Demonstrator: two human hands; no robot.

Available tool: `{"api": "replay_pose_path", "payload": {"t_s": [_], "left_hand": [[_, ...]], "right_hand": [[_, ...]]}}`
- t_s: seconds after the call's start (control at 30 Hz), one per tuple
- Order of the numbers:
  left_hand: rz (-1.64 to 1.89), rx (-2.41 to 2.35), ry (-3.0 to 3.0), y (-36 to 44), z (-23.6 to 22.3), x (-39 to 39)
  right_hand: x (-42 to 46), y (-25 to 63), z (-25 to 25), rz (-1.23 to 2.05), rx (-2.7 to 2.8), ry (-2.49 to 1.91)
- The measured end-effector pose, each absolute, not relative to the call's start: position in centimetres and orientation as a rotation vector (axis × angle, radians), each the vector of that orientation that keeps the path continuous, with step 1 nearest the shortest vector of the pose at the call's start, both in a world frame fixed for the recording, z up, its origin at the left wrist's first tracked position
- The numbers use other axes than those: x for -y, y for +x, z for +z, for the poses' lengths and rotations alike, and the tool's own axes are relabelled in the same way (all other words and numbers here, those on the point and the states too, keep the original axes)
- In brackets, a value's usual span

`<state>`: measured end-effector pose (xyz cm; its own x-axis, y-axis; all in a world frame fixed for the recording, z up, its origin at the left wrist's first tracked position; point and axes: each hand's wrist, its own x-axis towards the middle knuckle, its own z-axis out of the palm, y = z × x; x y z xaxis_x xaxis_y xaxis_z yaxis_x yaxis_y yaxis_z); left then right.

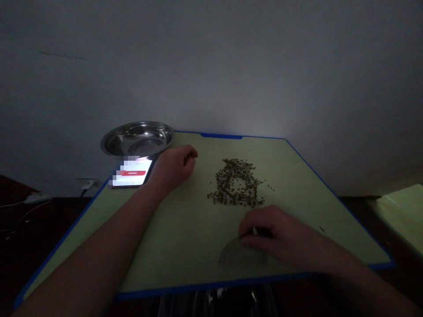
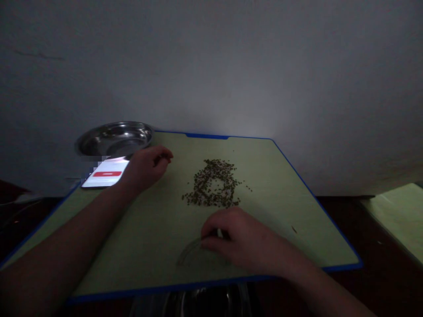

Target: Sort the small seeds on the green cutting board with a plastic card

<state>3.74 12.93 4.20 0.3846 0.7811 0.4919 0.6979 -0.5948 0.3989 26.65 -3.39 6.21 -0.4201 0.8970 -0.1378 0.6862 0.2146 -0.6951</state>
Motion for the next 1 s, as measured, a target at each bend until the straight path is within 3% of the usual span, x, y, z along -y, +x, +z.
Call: {"api": "replay_pose_path", "payload": {"t_s": [0.27,0.57,1.0], "left_hand": [[0.969,-1.342,2.489,3.8,4.2,-12.9],[0.921,-1.387,2.494,3.8,4.2,-13.0],[0.848,-1.390,2.458,4.2,4.1,-12.8]], "right_hand": [[1.4,31.4,5.4,0.883,2.041,-1.599],[3.2,27.6,3.9,0.943,2.243,-1.522],[4.8,28.3,5.5,0.929,2.182,-1.543]]}}
